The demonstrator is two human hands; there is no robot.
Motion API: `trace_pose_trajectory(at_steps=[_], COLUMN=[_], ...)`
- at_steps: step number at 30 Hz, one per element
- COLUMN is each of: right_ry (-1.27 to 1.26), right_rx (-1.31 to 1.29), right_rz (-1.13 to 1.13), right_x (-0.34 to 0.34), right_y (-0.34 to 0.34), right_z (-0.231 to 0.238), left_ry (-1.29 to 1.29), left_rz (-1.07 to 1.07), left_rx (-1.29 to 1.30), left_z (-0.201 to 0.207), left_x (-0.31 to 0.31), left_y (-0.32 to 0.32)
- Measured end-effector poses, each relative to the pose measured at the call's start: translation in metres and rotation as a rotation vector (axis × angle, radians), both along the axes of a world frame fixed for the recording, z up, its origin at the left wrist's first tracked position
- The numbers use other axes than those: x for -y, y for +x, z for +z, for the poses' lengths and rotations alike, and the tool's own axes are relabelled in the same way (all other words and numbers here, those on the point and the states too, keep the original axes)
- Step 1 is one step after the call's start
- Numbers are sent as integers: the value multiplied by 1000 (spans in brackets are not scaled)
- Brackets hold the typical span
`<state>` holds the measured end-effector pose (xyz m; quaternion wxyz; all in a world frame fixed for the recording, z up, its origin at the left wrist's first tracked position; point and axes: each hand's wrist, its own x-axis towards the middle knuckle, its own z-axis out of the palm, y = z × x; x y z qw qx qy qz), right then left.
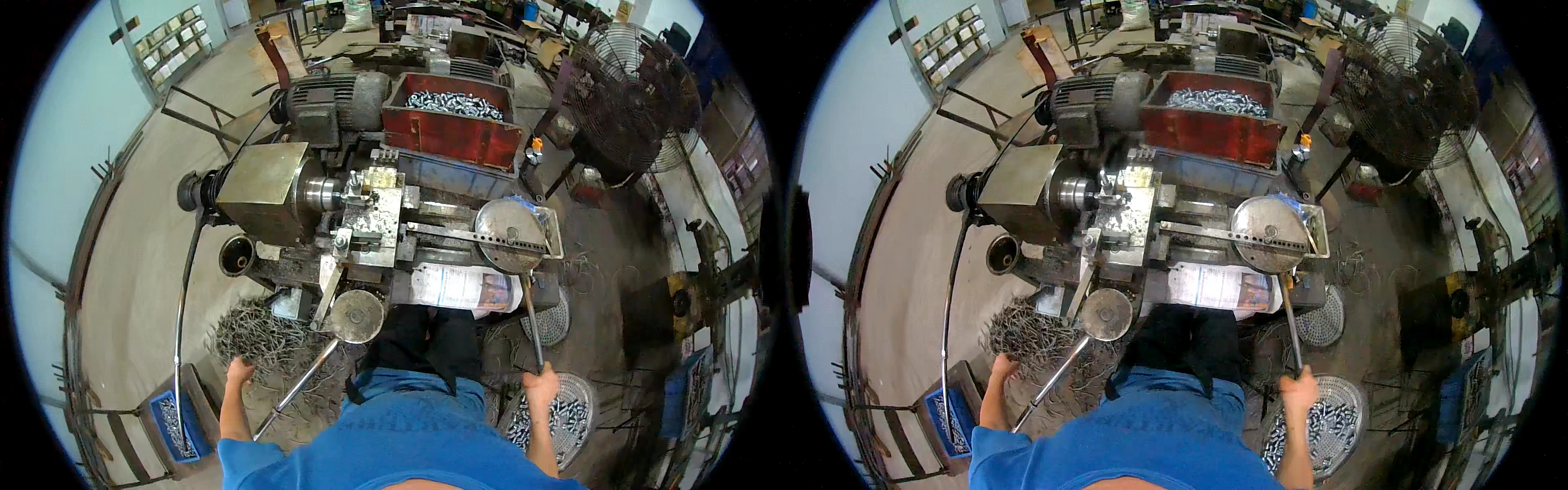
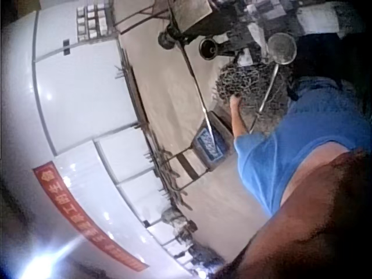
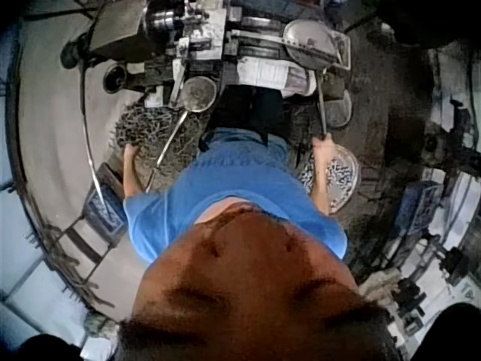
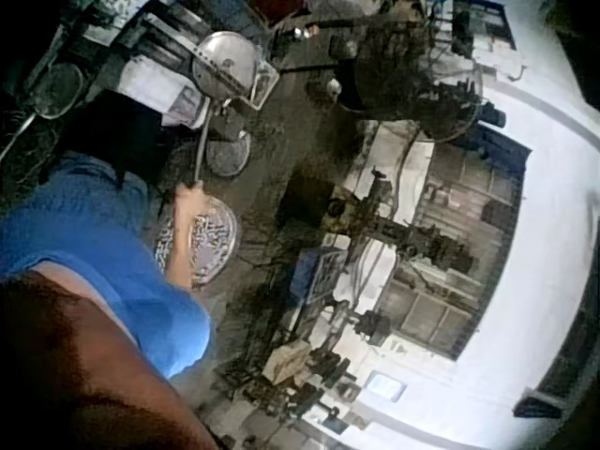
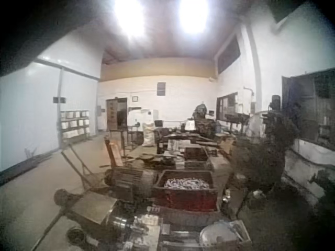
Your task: The person places a metal rod into a lathe, operates the machine to thread the end, and then places the finished bolt into a basket.
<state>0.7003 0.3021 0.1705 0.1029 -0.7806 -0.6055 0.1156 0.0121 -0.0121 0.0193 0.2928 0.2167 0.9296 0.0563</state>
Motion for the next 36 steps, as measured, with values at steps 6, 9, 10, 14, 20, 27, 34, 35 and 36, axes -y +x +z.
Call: trace_pose_trajectory(at_steps=[6,9,10,14,20,27,34,35,36], right_ry=[-2,22,31,34,117,395,380,480,466], right_rx=[-161,-168,-157,-56,512,481,39,27,-29], right_rz=[-27,-1,13,7,94,211,279,389,439], right_x=[24,28,28,19,-125,-173,-131,-137,-142], right_y=[-35,-40,-44,-14,116,69,7,-1,-28], right_z=[-3,4,10,-4,-8,27,39,43,65], left_ry=[77,81,51,62,65,59,146,63,-28], left_rz=[-6,-79,-153,-196,-361,-514,-312,-421,-527], left_rx=[70,66,-67,-104,-394,-567,-475,-422,-370], left_z=[43,36,25,37,62,9,-42,-13,9], left_x=[-75,-88,-87,-127,-179,-213,-201,-206,-209], left_y=[16,1,-4,4,2,2,17,8,3])
